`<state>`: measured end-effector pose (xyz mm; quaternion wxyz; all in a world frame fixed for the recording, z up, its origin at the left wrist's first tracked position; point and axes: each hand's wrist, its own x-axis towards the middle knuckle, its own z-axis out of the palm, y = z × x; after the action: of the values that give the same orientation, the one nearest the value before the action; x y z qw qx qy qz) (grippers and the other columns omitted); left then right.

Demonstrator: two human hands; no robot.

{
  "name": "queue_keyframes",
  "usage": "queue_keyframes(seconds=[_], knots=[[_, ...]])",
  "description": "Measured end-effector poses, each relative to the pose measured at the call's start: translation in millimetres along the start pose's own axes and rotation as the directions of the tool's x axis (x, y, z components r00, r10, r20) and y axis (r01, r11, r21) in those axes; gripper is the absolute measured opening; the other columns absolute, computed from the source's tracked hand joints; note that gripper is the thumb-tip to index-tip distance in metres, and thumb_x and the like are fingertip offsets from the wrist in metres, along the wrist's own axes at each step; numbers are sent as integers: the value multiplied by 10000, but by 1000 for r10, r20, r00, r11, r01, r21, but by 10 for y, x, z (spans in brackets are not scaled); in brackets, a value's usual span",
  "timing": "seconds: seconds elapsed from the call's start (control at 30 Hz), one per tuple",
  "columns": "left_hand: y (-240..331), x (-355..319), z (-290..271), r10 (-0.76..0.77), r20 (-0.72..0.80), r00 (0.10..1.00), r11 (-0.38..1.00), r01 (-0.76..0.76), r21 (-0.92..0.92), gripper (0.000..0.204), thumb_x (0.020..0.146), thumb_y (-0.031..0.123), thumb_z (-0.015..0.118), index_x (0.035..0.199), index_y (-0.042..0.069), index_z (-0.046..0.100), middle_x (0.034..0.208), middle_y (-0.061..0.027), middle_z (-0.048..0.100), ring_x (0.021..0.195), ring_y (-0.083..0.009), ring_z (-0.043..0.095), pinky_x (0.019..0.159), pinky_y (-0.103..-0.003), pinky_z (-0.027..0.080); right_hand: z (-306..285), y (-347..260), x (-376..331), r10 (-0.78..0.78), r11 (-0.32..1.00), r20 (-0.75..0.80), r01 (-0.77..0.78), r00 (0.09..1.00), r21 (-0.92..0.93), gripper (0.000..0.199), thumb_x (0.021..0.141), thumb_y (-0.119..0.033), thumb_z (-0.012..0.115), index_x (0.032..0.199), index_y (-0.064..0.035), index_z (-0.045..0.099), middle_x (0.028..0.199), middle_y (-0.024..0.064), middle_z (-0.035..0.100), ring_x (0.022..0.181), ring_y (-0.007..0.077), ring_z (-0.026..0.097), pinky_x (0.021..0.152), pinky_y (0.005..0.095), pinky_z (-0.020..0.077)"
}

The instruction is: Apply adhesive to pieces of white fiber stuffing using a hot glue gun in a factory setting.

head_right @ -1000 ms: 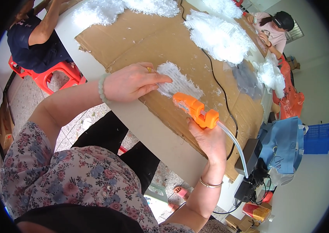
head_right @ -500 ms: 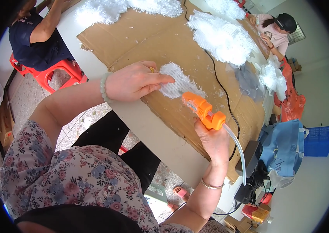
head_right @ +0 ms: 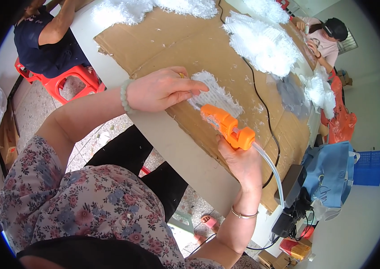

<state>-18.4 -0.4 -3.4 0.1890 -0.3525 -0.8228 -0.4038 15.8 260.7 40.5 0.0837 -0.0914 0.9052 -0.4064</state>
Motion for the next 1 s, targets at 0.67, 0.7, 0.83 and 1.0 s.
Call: queue_keyframes(seconds=[0.67, 0.7, 0.83, 1.0], knots=[[-56, 39, -44, -212, -207, 955, 969, 233, 82, 327, 828, 24, 504, 1138, 83, 587, 780, -106, 646, 772, -284, 614, 724, -401, 481, 116, -95, 86, -68, 994, -14, 67, 998, -85, 230, 774, -165, 699, 939, -11, 648, 779, 30, 620, 718, 106, 556, 687, 265, 457], [-67, 32, -47, -247, -183, 951, 959, 267, 91, 363, 801, 2, 497, 1146, 82, 578, 785, -102, 651, 775, -285, 622, 729, -399, 485, 120, -92, 92, -96, 991, -13, 94, 995, -92, 226, 776, -164, 697, 935, -10, 649, 778, 29, 619, 716, 105, 556, 684, 267, 458], [-99, 19, -31, -216, -169, 962, 961, 240, 139, 427, 774, -13, 489, 1184, 92, 553, 779, -86, 654, 785, -279, 620, 741, -391, 493, 165, -67, 139, -118, 992, -32, 116, 992, -53, 221, 778, -169, 693, 929, -15, 649, 766, 36, 616, 704, 112, 558, 679, 274, 460], [-105, 4, -25, -202, -127, 971, 965, 219, 142, 486, 768, -47, 474, 1230, 90, 529, 807, -82, 647, 793, -263, 601, 761, -371, 472, 169, -86, 214, -183, 972, 10, 183, 983, -149, 227, 786, -164, 687, 949, -14, 640, 747, 24, 605, 694, 109, 548, 663, 275, 453]])
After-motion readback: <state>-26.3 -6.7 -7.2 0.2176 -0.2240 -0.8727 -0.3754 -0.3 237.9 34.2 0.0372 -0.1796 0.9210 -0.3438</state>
